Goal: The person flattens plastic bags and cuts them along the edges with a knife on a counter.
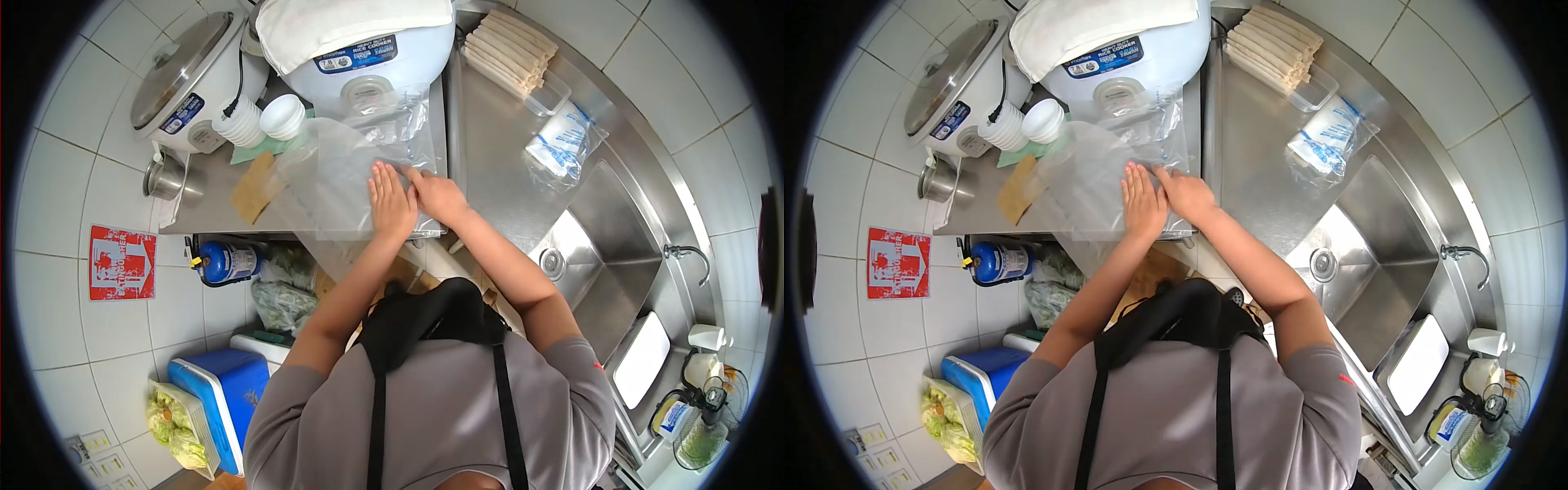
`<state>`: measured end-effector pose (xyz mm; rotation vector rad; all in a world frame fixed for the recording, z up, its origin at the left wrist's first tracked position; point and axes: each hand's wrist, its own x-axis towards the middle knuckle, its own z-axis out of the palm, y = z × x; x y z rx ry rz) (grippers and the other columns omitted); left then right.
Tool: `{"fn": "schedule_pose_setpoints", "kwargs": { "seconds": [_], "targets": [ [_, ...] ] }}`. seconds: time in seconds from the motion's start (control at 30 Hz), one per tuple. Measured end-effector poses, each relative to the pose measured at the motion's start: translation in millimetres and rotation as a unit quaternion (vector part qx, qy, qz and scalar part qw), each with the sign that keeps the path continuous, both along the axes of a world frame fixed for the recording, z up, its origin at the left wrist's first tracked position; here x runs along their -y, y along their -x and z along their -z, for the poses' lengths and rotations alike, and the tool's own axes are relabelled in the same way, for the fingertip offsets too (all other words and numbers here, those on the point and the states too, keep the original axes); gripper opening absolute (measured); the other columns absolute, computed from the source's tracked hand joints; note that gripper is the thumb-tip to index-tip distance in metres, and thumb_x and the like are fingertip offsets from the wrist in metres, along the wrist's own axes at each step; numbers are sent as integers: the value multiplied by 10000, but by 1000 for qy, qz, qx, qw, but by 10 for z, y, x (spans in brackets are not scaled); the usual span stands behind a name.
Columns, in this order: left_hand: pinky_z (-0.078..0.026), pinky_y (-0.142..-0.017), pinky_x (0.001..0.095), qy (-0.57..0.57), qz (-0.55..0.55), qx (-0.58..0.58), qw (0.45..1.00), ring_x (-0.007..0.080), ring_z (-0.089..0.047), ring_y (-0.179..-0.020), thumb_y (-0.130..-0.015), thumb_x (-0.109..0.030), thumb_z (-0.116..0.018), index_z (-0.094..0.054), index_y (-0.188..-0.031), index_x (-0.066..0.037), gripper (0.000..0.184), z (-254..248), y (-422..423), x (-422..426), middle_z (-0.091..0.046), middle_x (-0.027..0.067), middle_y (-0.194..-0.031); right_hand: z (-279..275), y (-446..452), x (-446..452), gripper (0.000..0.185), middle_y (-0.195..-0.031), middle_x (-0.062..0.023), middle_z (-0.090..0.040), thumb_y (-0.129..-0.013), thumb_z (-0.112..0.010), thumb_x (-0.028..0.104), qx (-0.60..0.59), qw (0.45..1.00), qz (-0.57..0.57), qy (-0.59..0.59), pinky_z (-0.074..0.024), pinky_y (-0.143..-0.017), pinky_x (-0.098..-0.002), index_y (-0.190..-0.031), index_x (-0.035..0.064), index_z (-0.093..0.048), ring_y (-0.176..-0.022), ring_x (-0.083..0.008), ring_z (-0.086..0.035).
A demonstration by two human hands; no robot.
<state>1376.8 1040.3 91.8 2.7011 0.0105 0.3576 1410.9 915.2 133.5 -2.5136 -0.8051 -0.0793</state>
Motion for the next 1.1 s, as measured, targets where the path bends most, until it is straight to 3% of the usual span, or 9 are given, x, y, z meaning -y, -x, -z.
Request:
{"fn": "schedule_pose_setpoints", "kwargs": {
  "seconds": [0.1,0.23,0.37,0.47,0.57,0.77,0.87,0.97,1.1],
  "targets": [
    [-87,-1132,476,14,99,25,995,369,-100,-1406,-890,-348,-481,-197,-1390,124,744,-210,298,-8,-154,283,-1481,-35,82,189,482,-916,-202,-609,-868,-502,143,6,1000,-13,-7,-503,-635,-464,-1341,156,-408,-736,-368,-624],
    [-111,-1127,488,-7,172,-21,985,368,-144,-1398,-824,-307,-589,-212,-1393,103,796,-457,642,42,-176,281,-1475,-156,356,502,501,-941,-200,-598,-862,-508,119,-48,997,66,7,-503,-644,-468,-1352,150,-409,-741,-384,-617],
    [-228,-1106,444,12,193,-1,981,358,-274,-1354,-778,-209,-646,-317,-1369,54,726,-200,641,6,-303,253,-1433,-166,553,681,474,-940,-196,-597,-865,-498,116,-60,995,79,10,-512,-647,-470,-1333,158,-437,-739,-389,-619],
    [-362,-1023,394,53,173,38,983,341,-433,-1245,-789,-170,-649,-486,-1249,30,527,-143,637,-27,-482,206,-1305,-161,574,719,444,-934,-193,-601,-878,-482,118,-61,995,84,-1,-509,-654,-473,-1319,161,-456,-742,-391,-616],
    [-426,-941,379,146,156,33,976,328,-529,-1123,-801,-187,-656,-600,-1086,15,353,-176,619,-80,-587,173,-1155,-160,607,777,452,-956,-196,-604,-871,-504,97,-79,991,100,-39,-492,-709,-466,-1316,168,-467,-802,-397,-602],
    [-459,-843,396,261,128,-1,957,312,-578,-971,-774,-191,-695,-645,-948,13,273,-261,565,-80,-616,148,-1072,-154,673,1012,447,-1018,-193,-612,-855,-511,98,-83,987,95,-95,-488,-760,-465,-1297,153,-477,-856,-396,-599],
    [-478,-788,357,78,134,97,983,309,-598,-894,-770,-158,-707,-657,-926,17,239,-412,535,56,-637,141,-984,-251,709,1027,453,-1045,-194,-610,-848,-511,87,-96,988,90,-84,-486,-775,-459,-1295,150,-480,-885,-393,-594],
    [-484,-750,346,102,120,114,981,303,-596,-843,-768,-138,-700,-661,-913,19,217,-293,490,65,-642,131,-911,-338,738,1042,447,-1079,-197,-605,-845,-530,65,-113,986,84,-90,-474,-821,-434,-1284,136,-498,-944,-389,-584],
    [-479,-755,348,232,78,75,967,289,-598,-854,-771,-125,-692,-663,-854,6,158,-178,474,10,-647,115,-893,-421,814,1123,456,-1095,-193,-605,-840,-542,49,-140,982,70,-103,-471,-833,-415,-1286,139,-503,-964,-382,-584]
  ]
}}
